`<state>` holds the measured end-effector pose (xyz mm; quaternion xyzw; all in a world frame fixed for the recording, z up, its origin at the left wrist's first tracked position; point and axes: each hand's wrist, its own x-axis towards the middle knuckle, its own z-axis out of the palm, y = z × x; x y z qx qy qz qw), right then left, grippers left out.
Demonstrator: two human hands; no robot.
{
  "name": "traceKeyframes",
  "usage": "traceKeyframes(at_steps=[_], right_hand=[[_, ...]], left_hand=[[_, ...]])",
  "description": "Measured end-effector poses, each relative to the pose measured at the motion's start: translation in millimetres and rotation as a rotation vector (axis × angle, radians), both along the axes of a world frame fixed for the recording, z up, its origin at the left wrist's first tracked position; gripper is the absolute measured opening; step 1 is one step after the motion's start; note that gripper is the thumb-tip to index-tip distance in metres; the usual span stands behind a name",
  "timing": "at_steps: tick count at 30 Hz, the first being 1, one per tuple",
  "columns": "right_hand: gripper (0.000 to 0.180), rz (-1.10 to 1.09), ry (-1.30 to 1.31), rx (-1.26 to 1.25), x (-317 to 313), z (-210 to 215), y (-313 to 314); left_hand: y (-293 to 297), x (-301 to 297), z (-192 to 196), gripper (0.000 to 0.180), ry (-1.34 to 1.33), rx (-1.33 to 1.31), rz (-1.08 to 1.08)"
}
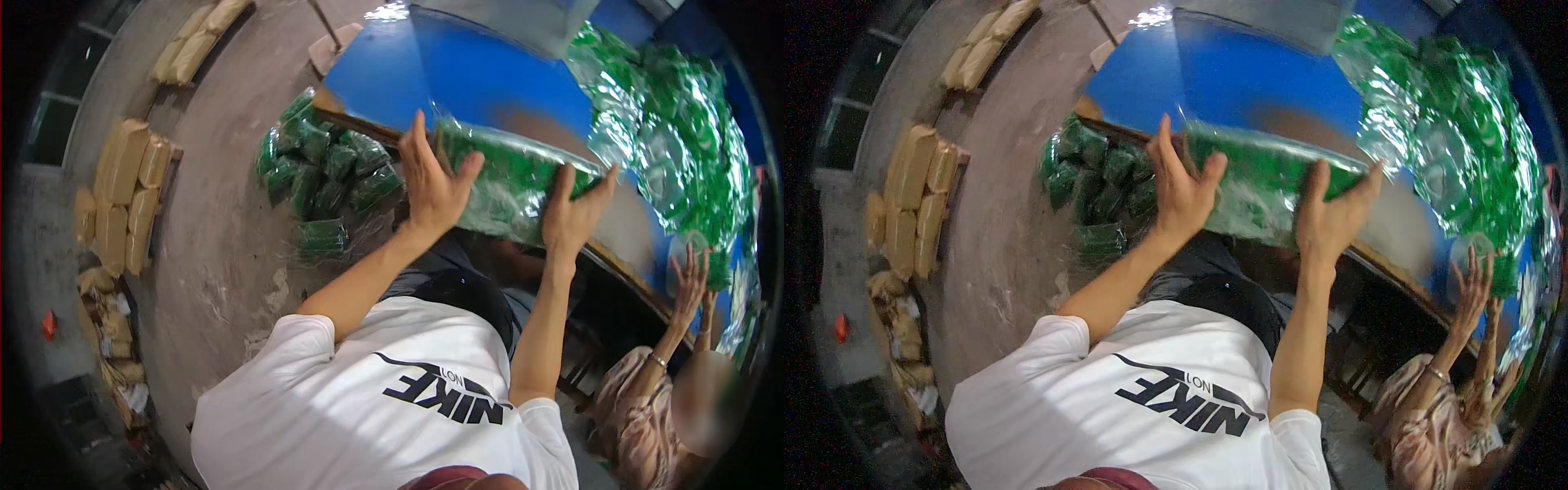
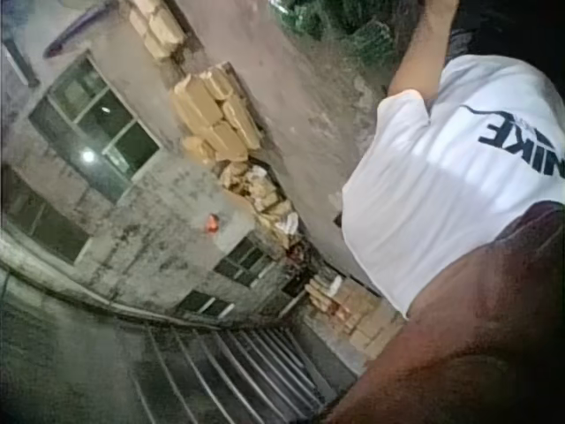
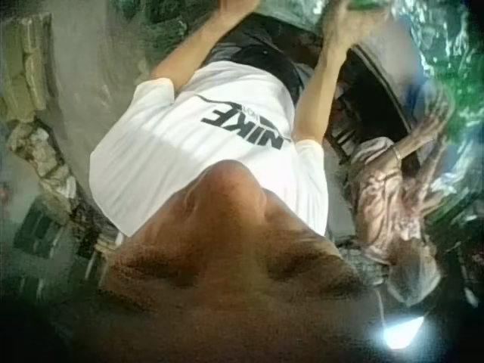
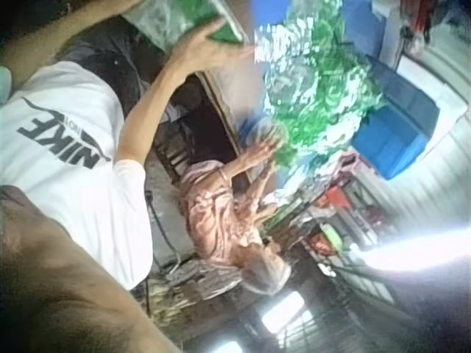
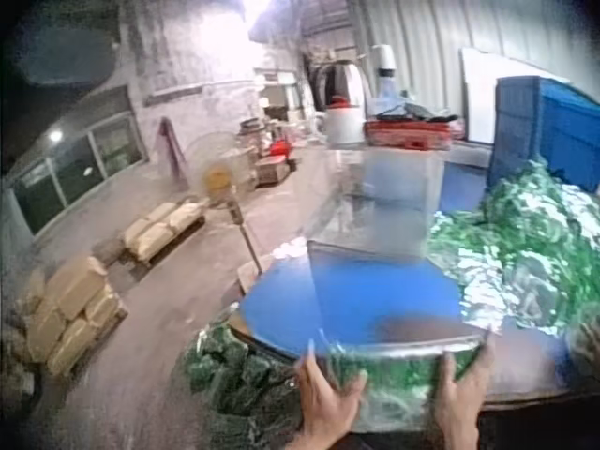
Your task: Sorting and packing small green plastic bags into larger clear plastic bags.
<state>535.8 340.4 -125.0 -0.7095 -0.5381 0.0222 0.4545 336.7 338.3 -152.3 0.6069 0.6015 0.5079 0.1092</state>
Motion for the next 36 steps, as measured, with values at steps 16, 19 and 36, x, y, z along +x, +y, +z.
traceKeyframes(at_steps=[16, 19, 36], right_hand=[[0.055, 0.459, 0.261, -0.283, -14, 20, -33], [0.047, 0.723, 0.353, -0.586, -28, 36, -33], [0.031, 0.239, -0.061, -0.04, 137, 26, -43]], left_hand=[[-17, -60, -146, 0.073, -1.054, -0.477, -0.042], [-47, -126, -94, 0.068, -1.275, -0.768, -0.283], [-46, -139, -97, 0.067, -1.171, -1.147, -0.371]])
